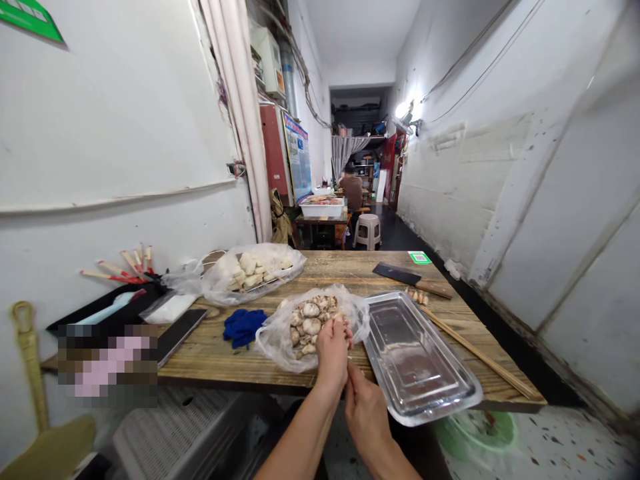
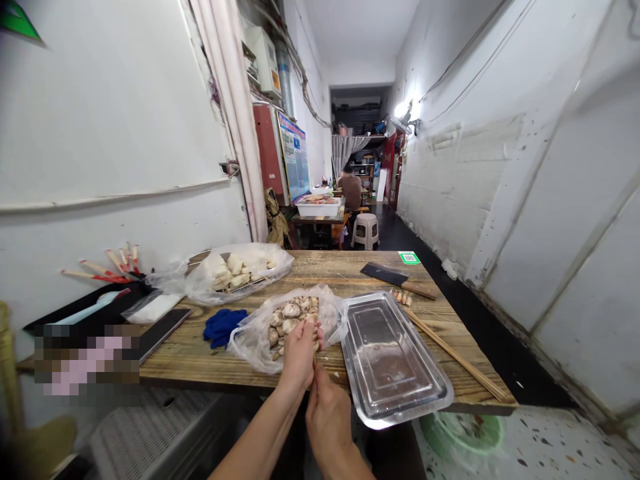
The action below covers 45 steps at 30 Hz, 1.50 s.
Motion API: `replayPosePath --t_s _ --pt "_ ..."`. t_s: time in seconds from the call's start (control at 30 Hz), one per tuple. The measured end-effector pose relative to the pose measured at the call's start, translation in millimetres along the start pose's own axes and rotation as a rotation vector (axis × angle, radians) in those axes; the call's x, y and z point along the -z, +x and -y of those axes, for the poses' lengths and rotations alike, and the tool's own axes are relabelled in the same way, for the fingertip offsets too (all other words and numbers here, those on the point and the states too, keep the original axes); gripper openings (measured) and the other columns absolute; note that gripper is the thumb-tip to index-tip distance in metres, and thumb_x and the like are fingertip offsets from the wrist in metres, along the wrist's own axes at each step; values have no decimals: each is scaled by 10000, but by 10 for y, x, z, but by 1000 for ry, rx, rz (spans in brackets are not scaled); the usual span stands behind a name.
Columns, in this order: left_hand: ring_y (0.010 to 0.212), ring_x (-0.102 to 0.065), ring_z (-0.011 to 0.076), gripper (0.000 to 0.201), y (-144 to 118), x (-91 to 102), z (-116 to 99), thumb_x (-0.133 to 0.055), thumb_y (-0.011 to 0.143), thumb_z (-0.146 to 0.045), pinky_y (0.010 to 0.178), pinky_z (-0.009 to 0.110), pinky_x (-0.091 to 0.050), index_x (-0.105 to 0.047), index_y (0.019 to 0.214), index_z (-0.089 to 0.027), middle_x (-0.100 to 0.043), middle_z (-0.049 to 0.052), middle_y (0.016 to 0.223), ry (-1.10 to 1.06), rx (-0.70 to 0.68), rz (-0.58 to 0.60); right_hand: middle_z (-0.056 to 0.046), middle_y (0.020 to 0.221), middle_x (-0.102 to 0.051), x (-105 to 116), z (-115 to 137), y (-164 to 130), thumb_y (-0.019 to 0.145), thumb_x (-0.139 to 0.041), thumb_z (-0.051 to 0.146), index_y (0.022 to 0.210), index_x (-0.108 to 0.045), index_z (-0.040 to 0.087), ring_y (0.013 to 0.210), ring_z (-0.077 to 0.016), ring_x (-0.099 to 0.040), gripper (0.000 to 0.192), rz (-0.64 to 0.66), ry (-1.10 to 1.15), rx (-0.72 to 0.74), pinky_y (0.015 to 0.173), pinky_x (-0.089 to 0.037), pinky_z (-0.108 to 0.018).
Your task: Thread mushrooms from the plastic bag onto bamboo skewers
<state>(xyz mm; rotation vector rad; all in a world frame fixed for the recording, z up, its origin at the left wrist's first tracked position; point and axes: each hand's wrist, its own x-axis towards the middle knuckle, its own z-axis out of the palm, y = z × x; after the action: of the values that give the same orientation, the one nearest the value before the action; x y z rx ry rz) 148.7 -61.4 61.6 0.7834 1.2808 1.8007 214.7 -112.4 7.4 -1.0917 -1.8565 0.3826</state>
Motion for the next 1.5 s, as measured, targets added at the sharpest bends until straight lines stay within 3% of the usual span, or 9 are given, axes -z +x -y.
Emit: replayPosePath --t_s 0.27,0.43,0.67,0.8,1.13,1.27,1.5 --pt "377 -377 50 273 22 -26 -14 -490 715 -413 374 171 -282 -513 706 -141 -458 -51 485 -9 36 -1 -120 750 -682 11 11 53 812 -289 115 1060 -568 86 623 -207 -647 374 23 25 -25 560 -501 -285" --pt "464 -506 88 318 -36 1 -21 -508 697 -447 477 209 -384 -540 734 -133 -577 9 582 -50 107 85 -145 849 -676 19 -38 108 830 -297 156 1069 -569 80 723 -215 -653 370 5 64 -71 626 -506 -284" --pt "582 -573 132 325 -132 18 23 -555 671 -432 589 246 -423 -576 763 -121 -623 40 653 -80 117 87 -134 868 -677 44 -48 137 843 -304 208 1099 -553 100 639 -197 -648 373 22 183 -142 567 -492 -272" --pt "580 -564 128 315 -99 21 -3 -579 649 -421 570 237 -417 -575 756 -125 -624 34 668 -79 124 95 -114 908 -666 132 -3 233 839 -327 192 1045 -573 126 771 -191 -636 328 57 294 -151 663 -476 -263" --pt "584 -551 124 312 -128 -100 -81 -612 626 -398 546 211 -391 -605 752 -113 -625 29 655 17 161 216 -41 680 -634 220 -34 466 852 -335 237 772 -587 150 607 -137 -584 279 -60 330 -216 558 -420 -210" --pt "578 -551 125 275 -140 -182 -115 -617 612 -359 538 209 -388 -613 741 -116 -621 23 634 -10 202 182 -20 584 -599 216 -49 456 844 -351 261 714 -576 157 509 -122 -533 279 -132 255 -231 482 -378 -194" --pt "561 -548 138 213 -162 -254 -23 -578 618 -317 519 226 -394 -590 700 -120 -602 21 603 -14 201 97 -41 589 -615 240 -82 403 844 -345 248 730 -608 151 527 -137 -557 303 -109 258 -223 508 -403 -202"
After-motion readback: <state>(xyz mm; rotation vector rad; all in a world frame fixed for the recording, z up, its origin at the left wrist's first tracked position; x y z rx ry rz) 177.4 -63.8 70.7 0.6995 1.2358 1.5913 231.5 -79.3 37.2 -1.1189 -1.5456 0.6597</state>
